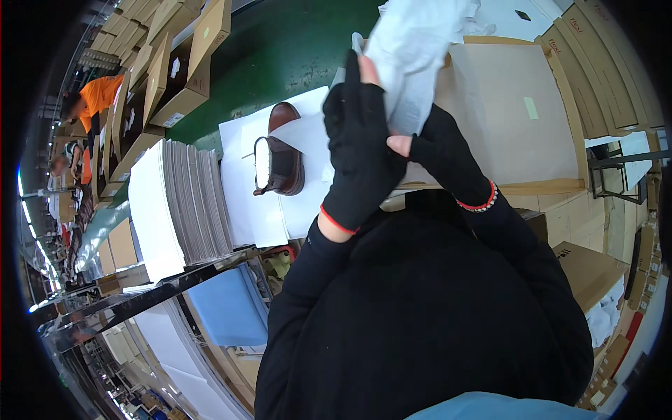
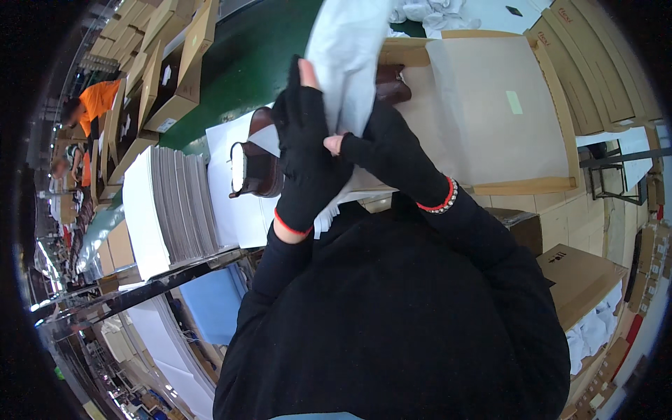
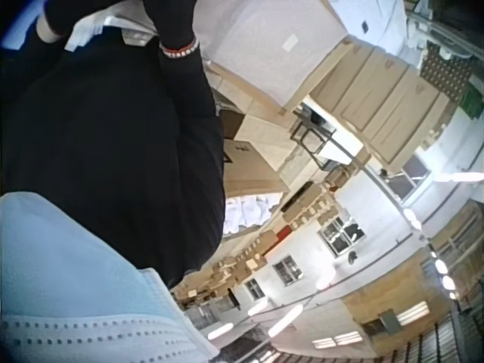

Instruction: The person inspects a brown leather boot, places it in a cardboard box lined with tissue paper, and wraps it in a white protective bag. They then place a second boot into the box, add more tissue paper, and close the box. The process is repeated for another pair of boots.

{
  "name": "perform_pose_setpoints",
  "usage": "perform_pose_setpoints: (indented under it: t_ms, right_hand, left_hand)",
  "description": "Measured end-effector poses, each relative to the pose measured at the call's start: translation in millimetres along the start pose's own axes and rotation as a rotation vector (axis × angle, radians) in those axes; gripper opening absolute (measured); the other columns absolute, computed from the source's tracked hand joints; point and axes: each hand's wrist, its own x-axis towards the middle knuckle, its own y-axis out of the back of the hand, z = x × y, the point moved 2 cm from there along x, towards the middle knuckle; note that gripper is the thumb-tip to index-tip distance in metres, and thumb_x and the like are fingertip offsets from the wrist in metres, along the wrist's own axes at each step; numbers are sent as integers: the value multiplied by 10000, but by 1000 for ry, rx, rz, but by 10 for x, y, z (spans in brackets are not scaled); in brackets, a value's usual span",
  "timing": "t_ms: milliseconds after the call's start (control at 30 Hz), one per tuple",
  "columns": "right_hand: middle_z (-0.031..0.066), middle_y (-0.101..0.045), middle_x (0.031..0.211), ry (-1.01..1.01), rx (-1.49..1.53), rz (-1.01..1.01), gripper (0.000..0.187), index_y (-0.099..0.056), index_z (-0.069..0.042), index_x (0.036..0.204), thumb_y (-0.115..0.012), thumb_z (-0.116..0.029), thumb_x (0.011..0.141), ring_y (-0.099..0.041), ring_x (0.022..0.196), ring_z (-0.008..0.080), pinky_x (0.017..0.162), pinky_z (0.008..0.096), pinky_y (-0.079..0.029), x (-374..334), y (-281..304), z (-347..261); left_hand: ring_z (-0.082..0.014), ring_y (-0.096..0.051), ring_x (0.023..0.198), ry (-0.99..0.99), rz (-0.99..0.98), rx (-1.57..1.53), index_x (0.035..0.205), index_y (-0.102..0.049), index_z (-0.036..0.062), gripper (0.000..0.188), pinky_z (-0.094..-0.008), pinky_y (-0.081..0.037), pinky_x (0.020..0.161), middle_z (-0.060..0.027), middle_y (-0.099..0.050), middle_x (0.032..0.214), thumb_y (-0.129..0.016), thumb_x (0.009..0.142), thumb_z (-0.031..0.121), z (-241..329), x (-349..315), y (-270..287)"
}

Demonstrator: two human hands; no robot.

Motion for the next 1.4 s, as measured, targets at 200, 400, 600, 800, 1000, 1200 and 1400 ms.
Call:
perform_pose_setpoints:
  t_ms: [200, 400, 600, 800, 1000, 1200, 1400]
  right_hand:
    - [46, -626, 991, -86, 144, 145, 414, -539, -10, 1161, -710, -205, 838, -605, 887, 125, 774, 272, -488, -58, 262, 183]
    - [54, -624, 937, -31, -1, -59, 395, -556, 1, 1100, -687, -275, 849, -609, 850, 131, 753, 292, -481, -62, 167, 42]
    - [192, -498, 1223, -33, -246, -60, 997, -304, 54, 1341, -833, -451, 663, -498, 1137, 276, 983, 382, -372, 17, -147, -122]
    - [8, -647, 763, -70, 23, 10, 317, -635, -47, 797, -831, -275, 697, -594, 715, 114, 712, 280, -457, 199, 225, -134]
    - [94, -689, 1045, 29, -297, -312, 465, -622, -31, 1159, -782, -144, 737, -640, 957, 183, 856, 319, -481, 165, 382, -52]
    - [69, -709, 918, 21, -199, -470, 415, -672, -15, 1045, -826, -69, 663, -642, 818, 138, 779, 313, -501, 130, 184, -270]
    - [53, -707, 879, -83, -177, -415, 322, -688, -8, 995, -798, -104, 707, -628, 806, 119, 780, 299, -486, 92, 150, -289]
  left_hand:
    - [-324, -432, 1253, 78, 4, -321, 1428, -339, -10, 797, -392, -369, 1017, -217, -430, 1393, -723, 734, 64, -174, -5, 207]
    - [-277, -609, 976, 289, -77, -411, 1253, -480, 1, 698, -340, -477, 854, -146, -575, 1156, -798, 648, 142, -258, -16, 156]
    - [-337, -546, 1047, 159, 167, -107, 1317, -458, 67, 707, -377, -479, 847, -157, -527, 1148, -703, 654, 74, -41, -36, -82]
    - [-380, -485, 1204, 104, -312, -469, 1491, -209, 82, 936, -388, -486, 879, -231, -328, 1438, -711, 701, 59, 204, -383, -98]
    - [-231, -505, 1182, 282, 1, -910, 1364, -385, -18, 891, -368, -430, 970, -133, -471, 1324, -857, 661, 261, -174, 10, 291]
    - [-177, -635, 923, 618, 0, -1298, 1364, -406, 10, 681, -305, -526, 801, -106, -610, 1053, -732, 799, 205, -183, 174, 470]
    - [-160, -563, 1037, 390, 83, -697, 1348, -437, -1, 588, -296, -458, 857, -115, -544, 1231, -684, 865, 227, -341, -10, 231]
